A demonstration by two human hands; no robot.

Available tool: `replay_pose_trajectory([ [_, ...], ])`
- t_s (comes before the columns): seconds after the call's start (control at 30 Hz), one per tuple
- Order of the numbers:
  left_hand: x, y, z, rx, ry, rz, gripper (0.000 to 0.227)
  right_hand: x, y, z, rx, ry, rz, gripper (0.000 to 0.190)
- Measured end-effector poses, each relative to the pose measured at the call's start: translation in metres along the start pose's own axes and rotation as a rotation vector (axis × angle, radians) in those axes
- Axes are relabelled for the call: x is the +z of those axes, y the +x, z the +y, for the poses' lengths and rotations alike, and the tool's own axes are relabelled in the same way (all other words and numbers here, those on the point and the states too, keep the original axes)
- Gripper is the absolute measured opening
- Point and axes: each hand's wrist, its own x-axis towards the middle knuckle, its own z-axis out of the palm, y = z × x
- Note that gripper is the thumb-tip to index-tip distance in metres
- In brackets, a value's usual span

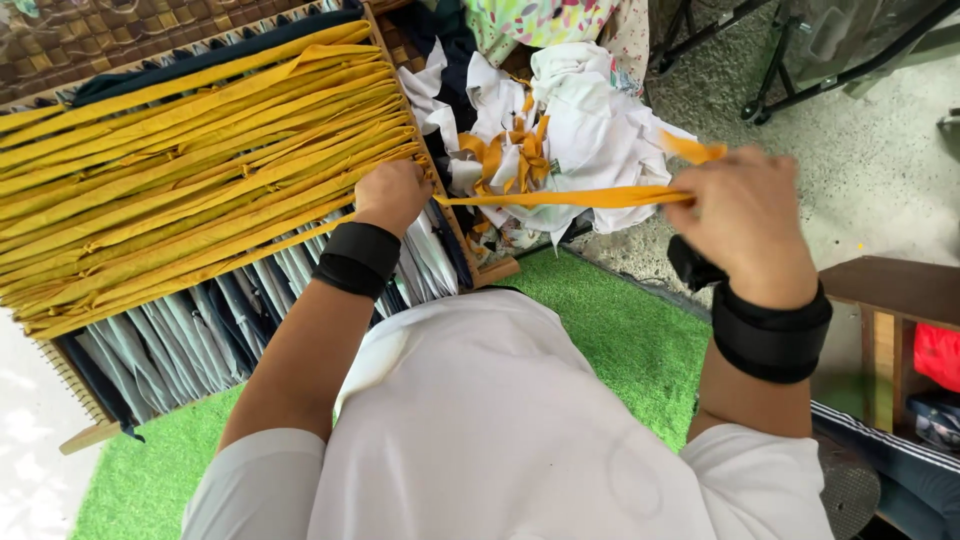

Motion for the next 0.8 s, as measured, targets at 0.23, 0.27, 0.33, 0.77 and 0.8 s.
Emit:
replay_pose_trajectory([
  [0.23,-0.034,-0.068,0.0,0.264,0.057,0.499,0.04,0.041,0.034,-0.128,-0.381,0.424,-0.316,0.024],
  [0.27,-0.047,-0.089,0.001,0.209,0.014,0.375,0.042,0.038,0.036,-0.147,-0.462,0.487,-0.349,0.023],
  [0.33,-0.07,-0.128,0.0,0.143,-0.027,0.256,0.046,0.032,0.042,-0.179,-0.555,0.552,-0.383,0.023],
  [0.77,-0.026,-0.201,-0.108,-0.105,-0.977,0.045,0.035,0.068,0.049,-0.212,-0.74,0.588,-0.403,0.036],
  [0.8,-0.023,-0.202,-0.116,-0.19,-0.87,0.091,0.032,0.08,0.052,-0.196,-0.619,0.512,-0.358,0.023],
])
